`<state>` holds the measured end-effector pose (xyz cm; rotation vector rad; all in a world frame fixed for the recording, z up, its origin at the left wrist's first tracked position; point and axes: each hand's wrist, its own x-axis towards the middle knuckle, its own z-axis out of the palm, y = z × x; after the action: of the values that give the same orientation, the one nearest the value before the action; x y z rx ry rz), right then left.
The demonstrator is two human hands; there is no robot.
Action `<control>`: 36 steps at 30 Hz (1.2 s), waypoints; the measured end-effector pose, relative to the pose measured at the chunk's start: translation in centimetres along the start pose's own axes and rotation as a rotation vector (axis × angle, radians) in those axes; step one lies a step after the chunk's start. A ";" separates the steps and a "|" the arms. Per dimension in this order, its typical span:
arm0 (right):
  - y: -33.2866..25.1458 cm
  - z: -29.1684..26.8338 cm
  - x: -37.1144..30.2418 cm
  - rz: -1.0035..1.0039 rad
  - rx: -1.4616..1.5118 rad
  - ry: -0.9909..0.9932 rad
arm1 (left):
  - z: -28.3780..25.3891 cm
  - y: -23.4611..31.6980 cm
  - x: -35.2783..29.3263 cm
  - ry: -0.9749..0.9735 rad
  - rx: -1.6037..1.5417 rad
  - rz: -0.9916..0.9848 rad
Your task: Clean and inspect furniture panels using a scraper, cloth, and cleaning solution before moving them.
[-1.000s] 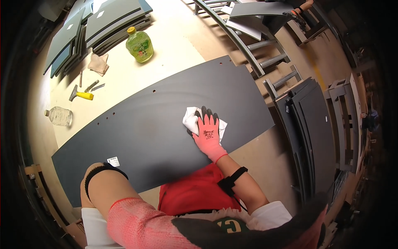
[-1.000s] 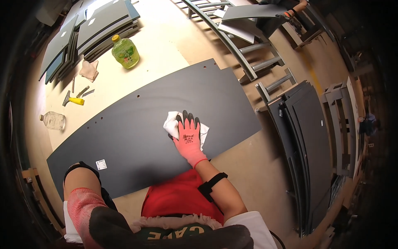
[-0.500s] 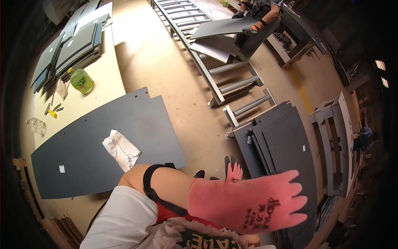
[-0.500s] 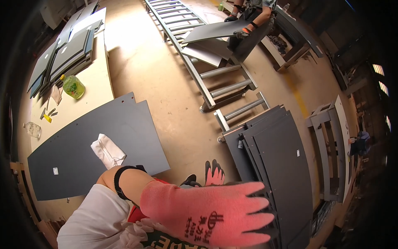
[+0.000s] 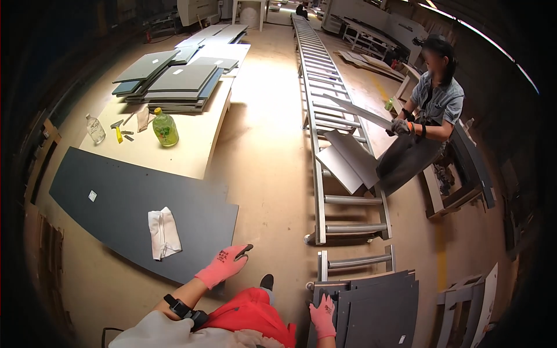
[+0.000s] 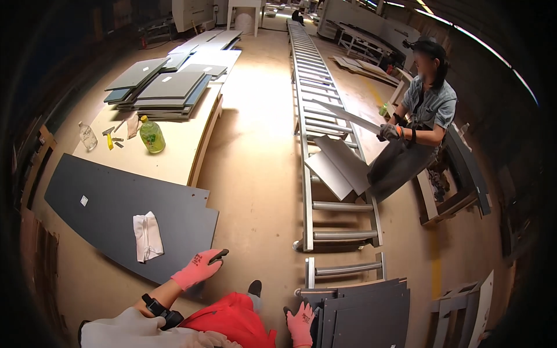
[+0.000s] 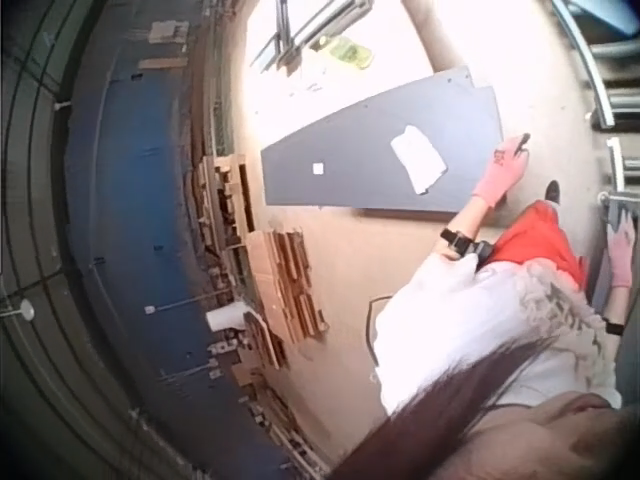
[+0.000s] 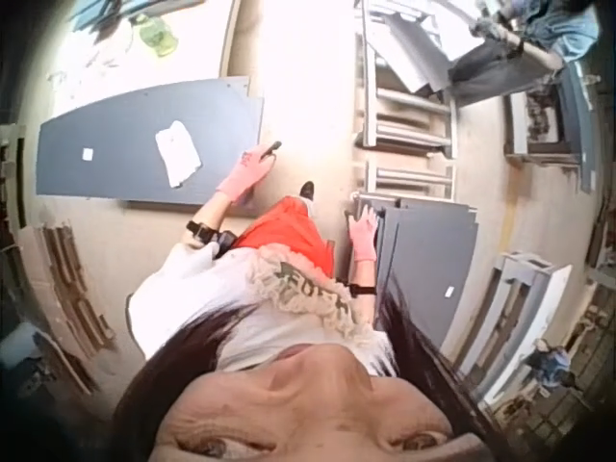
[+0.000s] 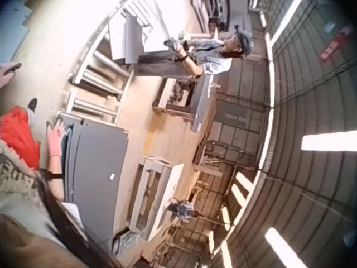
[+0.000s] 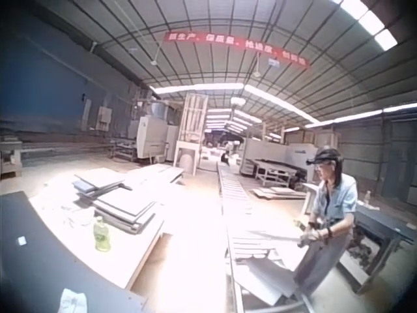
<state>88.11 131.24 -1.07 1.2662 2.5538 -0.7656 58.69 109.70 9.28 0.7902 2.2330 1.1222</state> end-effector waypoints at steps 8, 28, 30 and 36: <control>8.4 -3.0 9.0 0.249 0.014 -0.137 | 0.8 4.4 8.3 0.081 -0.225 0.011; 3.9 -3.6 41.4 -0.015 0.077 -0.576 | -0.1 5.7 30.8 0.128 -0.396 -0.299; 4.8 -5.4 44.0 0.045 0.037 -0.587 | 0.1 4.8 35.8 0.083 -0.363 -0.353; 7.1 -10.4 51.7 0.137 0.123 -0.540 | 0.0 8.5 47.6 -0.058 -0.356 -0.387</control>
<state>62.41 175.74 -14.70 1.0680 1.9967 -1.0750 27.76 146.82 7.66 0.2279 1.9460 1.2297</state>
